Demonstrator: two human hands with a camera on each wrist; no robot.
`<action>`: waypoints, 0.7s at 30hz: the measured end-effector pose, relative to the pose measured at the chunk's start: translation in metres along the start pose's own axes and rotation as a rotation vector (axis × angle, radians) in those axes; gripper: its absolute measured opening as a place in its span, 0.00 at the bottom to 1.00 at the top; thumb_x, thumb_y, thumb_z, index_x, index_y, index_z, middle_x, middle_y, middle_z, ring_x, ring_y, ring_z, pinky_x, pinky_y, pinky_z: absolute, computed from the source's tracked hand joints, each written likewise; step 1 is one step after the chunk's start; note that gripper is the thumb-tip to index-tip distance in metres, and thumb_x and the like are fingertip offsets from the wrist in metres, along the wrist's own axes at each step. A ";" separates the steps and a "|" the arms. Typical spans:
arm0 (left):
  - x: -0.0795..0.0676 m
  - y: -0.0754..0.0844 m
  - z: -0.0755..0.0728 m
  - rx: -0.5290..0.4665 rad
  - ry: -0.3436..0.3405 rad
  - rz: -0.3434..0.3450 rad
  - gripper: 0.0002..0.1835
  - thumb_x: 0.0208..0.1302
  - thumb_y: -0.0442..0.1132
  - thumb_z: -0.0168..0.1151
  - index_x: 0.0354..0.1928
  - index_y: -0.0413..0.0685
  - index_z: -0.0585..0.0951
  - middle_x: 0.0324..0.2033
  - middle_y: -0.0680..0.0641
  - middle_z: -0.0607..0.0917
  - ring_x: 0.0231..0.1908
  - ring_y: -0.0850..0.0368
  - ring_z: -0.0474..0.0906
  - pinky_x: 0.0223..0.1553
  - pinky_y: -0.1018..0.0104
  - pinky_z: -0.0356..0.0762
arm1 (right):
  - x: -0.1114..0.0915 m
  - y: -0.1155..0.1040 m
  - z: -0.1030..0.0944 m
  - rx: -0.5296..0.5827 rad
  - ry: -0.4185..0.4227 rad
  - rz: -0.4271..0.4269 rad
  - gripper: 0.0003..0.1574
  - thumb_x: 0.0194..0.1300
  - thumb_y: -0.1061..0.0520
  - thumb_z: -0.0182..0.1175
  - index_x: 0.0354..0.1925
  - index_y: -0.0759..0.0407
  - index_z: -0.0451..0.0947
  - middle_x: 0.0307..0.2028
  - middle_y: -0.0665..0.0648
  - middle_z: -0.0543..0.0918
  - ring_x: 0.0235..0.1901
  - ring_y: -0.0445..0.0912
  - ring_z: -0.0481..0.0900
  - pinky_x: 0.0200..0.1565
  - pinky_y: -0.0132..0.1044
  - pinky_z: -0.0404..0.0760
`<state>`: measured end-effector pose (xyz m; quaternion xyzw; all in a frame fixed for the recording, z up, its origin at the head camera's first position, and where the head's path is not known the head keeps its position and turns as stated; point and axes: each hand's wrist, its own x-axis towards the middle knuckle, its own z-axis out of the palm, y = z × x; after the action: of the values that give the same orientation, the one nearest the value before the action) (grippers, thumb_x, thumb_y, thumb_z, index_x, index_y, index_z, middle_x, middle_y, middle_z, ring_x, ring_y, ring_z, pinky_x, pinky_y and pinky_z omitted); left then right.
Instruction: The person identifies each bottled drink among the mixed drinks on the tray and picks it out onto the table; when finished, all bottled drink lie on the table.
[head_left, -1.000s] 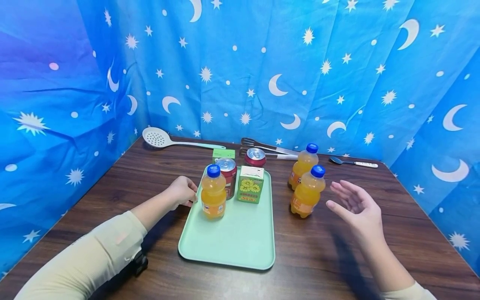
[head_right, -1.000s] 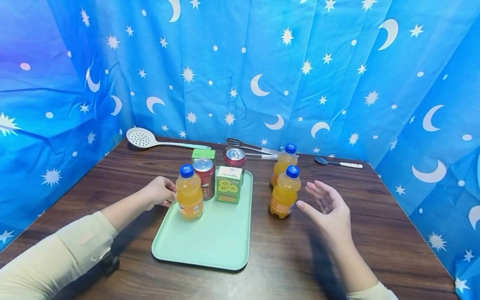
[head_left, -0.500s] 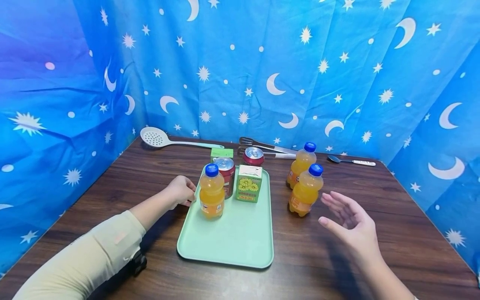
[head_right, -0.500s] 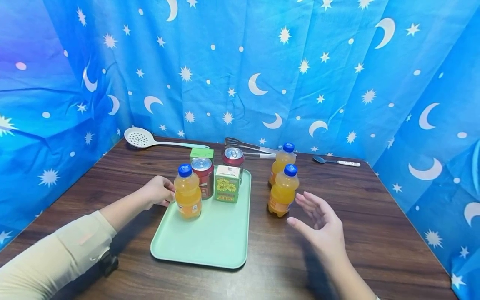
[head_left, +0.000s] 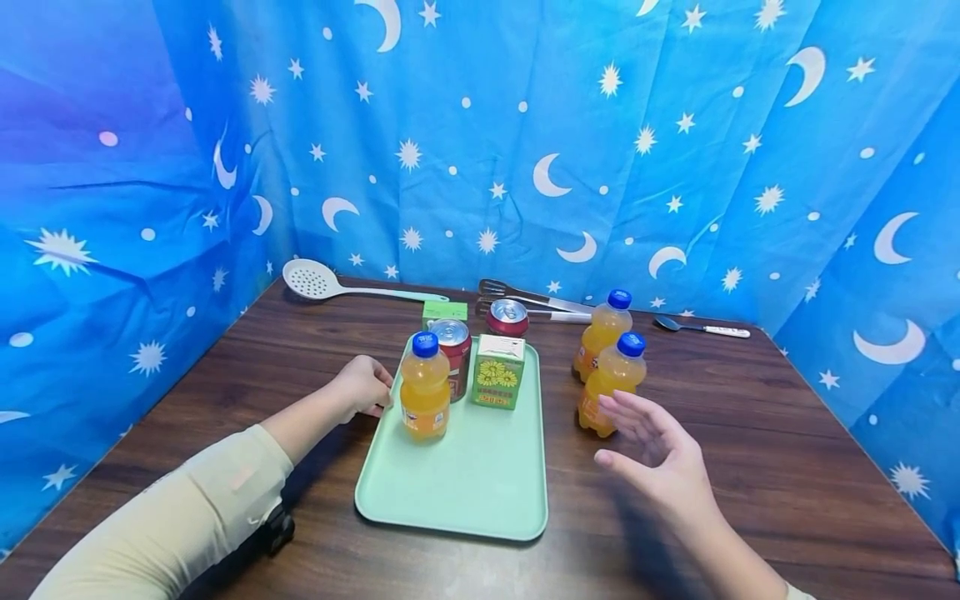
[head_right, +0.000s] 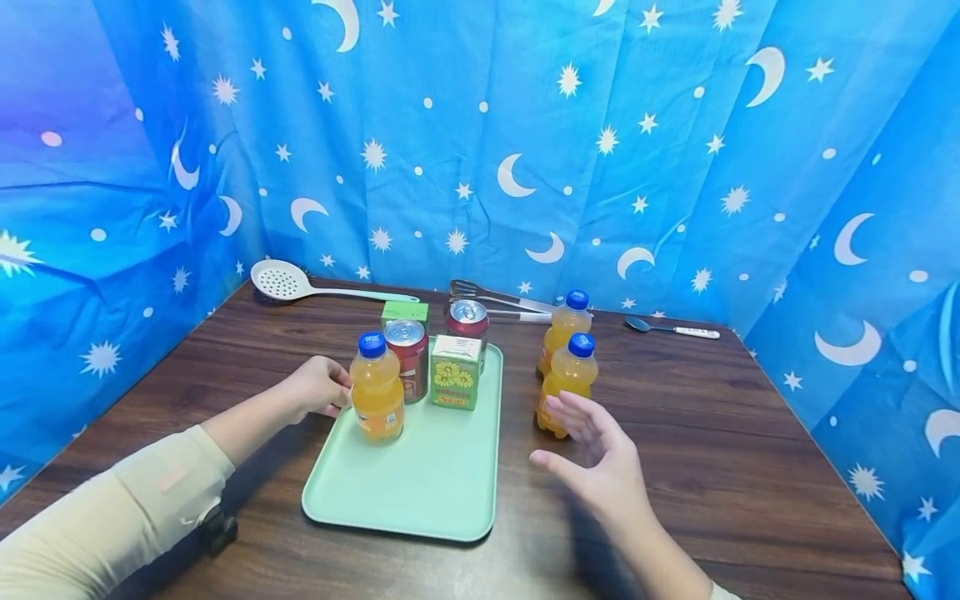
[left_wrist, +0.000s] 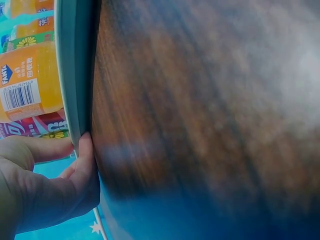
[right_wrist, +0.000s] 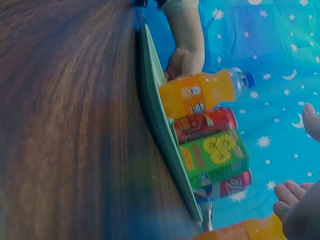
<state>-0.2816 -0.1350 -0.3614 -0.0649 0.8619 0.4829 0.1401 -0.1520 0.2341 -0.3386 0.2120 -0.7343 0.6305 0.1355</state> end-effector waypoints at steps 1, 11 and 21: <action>0.000 0.000 0.000 0.001 -0.002 0.000 0.13 0.52 0.19 0.59 0.41 0.29 0.73 0.37 0.37 0.74 0.31 0.51 0.77 0.30 0.61 0.82 | 0.000 0.000 0.002 0.000 -0.004 0.006 0.39 0.50 0.76 0.65 0.60 0.72 0.64 0.55 0.67 0.75 0.55 0.49 0.74 0.56 0.31 0.70; 0.001 0.000 0.002 -0.001 -0.005 0.000 0.14 0.51 0.19 0.60 0.41 0.29 0.73 0.37 0.37 0.74 0.31 0.51 0.77 0.30 0.61 0.82 | 0.010 0.001 0.021 0.010 -0.095 -0.001 0.42 0.50 0.72 0.68 0.62 0.67 0.64 0.57 0.62 0.74 0.58 0.52 0.70 0.58 0.35 0.68; -0.001 0.001 0.002 0.005 0.002 -0.007 0.14 0.52 0.19 0.60 0.41 0.29 0.73 0.37 0.37 0.74 0.30 0.51 0.77 0.29 0.62 0.82 | 0.018 0.001 0.040 -0.006 -0.121 0.003 0.39 0.50 0.70 0.69 0.60 0.66 0.66 0.55 0.59 0.76 0.57 0.51 0.72 0.58 0.33 0.67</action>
<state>-0.2803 -0.1328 -0.3613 -0.0681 0.8631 0.4803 0.1408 -0.1661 0.1924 -0.3380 0.2481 -0.7435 0.6144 0.0904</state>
